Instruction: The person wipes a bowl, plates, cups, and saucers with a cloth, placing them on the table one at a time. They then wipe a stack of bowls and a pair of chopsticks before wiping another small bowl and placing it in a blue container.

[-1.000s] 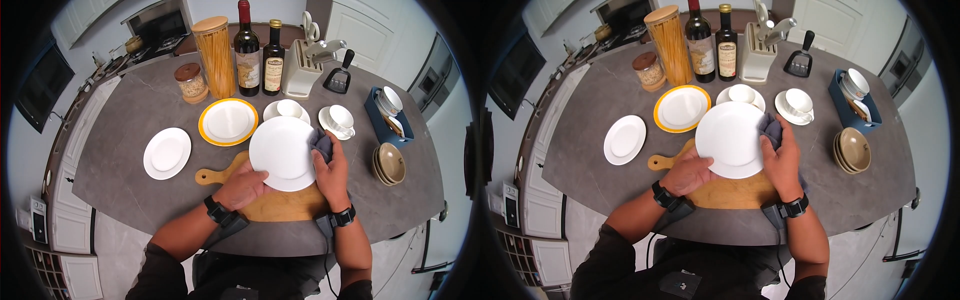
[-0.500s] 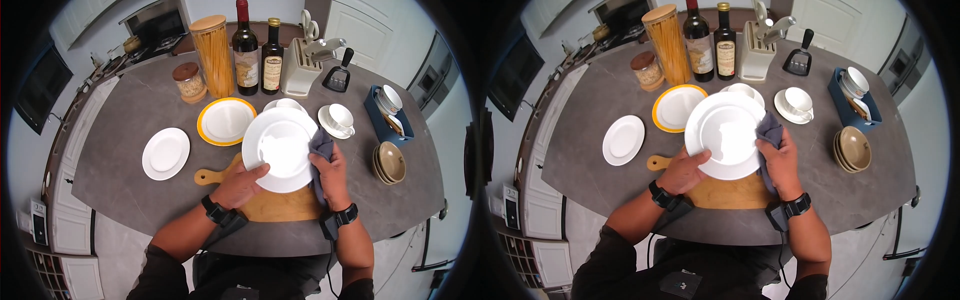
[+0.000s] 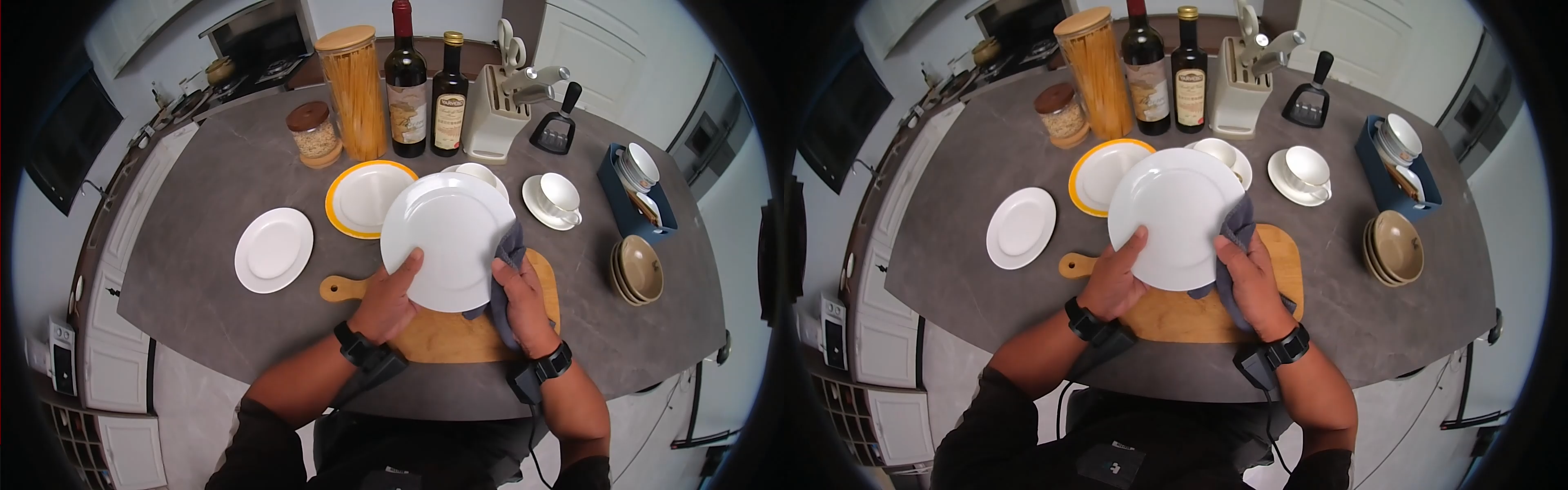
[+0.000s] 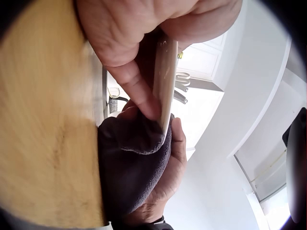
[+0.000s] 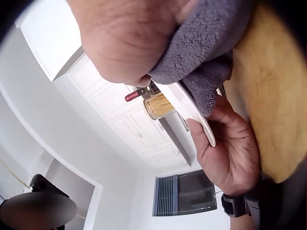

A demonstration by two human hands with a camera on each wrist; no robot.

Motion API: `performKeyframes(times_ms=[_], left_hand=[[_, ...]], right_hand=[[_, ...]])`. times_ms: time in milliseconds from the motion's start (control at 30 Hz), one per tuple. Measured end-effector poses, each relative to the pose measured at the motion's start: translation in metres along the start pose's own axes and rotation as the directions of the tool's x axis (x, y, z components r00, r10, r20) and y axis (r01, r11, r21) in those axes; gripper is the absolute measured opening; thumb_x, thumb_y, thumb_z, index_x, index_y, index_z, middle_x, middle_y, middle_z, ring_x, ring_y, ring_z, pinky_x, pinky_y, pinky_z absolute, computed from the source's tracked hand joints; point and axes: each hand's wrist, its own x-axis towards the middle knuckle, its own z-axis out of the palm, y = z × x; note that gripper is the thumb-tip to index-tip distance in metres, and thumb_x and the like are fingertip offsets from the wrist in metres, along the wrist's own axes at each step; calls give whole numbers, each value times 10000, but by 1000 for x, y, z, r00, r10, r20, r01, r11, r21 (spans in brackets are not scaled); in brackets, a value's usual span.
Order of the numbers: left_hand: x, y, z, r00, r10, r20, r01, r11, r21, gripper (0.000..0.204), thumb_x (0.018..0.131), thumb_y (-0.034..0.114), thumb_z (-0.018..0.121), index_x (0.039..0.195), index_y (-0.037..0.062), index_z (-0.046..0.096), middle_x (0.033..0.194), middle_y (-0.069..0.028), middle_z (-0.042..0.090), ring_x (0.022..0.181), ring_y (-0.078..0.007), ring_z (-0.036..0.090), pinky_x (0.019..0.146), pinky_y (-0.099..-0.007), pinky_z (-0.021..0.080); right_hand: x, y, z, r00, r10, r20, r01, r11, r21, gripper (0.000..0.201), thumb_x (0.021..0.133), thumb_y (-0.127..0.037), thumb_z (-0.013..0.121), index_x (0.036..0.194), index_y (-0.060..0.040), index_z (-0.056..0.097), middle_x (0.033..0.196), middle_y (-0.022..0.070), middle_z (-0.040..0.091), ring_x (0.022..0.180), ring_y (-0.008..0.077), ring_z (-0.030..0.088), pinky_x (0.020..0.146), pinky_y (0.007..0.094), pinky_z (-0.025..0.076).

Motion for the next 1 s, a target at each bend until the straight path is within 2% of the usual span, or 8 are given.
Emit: performKeyframes(times_ms=[367, 467, 533, 567, 633, 767, 833, 1000], left_hand=[[-3, -8, 2, 999, 10, -43, -7, 998, 55, 605, 1144, 362, 545, 1616, 40, 347, 1586, -155, 501, 1452, -271, 534, 1197, -481, 485], [-3, -2, -7, 995, 74, -65, -62, 984, 167, 587, 1142, 432, 527, 1563, 37, 417, 1446, -149, 617, 1274, -233, 665, 1000, -416, 609], [-10, 23, -9, 992, -127, -5, 118, 907, 403, 595, 1134, 518, 496, 1486, 38, 489, 1233, -125, 716, 999, -190, 745, 714, -330, 629], [-9, 21, -11, 992, -123, -6, 115, 908, 403, 595, 1134, 518, 496, 1486, 38, 489, 1233, -125, 716, 999, -190, 745, 714, -330, 629], [-7, 10, -13, 997, -17, -72, 44, 916, 399, 622, 1122, 581, 469, 1424, 39, 521, 1075, -98, 740, 814, -170, 739, 548, -293, 572], [-4, -10, -4, 990, 84, -117, -34, 925, 380, 609, 1131, 560, 465, 1438, 36, 512, 1119, -108, 737, 865, -184, 749, 587, -308, 592], [7, -24, -1, 930, 307, -201, -234, 919, 318, 603, 1139, 552, 447, 1449, 39, 504, 1120, -109, 739, 865, -191, 752, 577, -313, 589], [-10, 8, -6, 1000, 21, -2, -19, 954, 299, 595, 1140, 525, 467, 1470, 30, 490, 1187, -131, 728, 921, -216, 756, 614, -350, 613]], right_hand=[[1, -10, 1, 987, 157, -31, -157, 987, 24, 381, 1037, -167, 690, 1356, 30, 626, 1160, 103, 752, 995, 180, 742, 852, 331, 605], [4, -20, -17, 983, 178, -54, -180, 983, -34, 381, 1017, -170, 705, 1337, 27, 637, 1127, 103, 759, 988, 181, 744, 837, 331, 608], [4, -23, -20, 980, 195, -42, -198, 977, -85, 384, 1008, -175, 712, 1329, 25, 641, 1116, 102, 760, 989, 184, 744, 830, 333, 609], [4, -23, -17, 976, 209, -52, -212, 976, -49, 388, 1008, -178, 710, 1330, 25, 637, 1120, 105, 759, 980, 190, 746, 831, 336, 612], [2, -19, -8, 972, 228, -55, -229, 973, -15, 392, 1007, -182, 708, 1332, 24, 634, 1123, 107, 757, 971, 196, 748, 832, 338, 614], [0, -4, 12, 982, 161, -103, -147, 981, 131, 410, 1005, -172, 708, 1350, 28, 616, 1144, 114, 752, 951, 208, 752, 825, 357, 625], [1, -4, 11, 983, 142, -118, -124, 981, 146, 418, 1002, -170, 711, 1355, 31, 611, 1149, 117, 750, 949, 212, 753, 811, 364, 630], [6, -22, -23, 982, 183, -41, -186, 978, -90, 426, 998, -180, 722, 1349, 35, 613, 1107, 111, 759, 896, 193, 759, 734, 344, 642]])
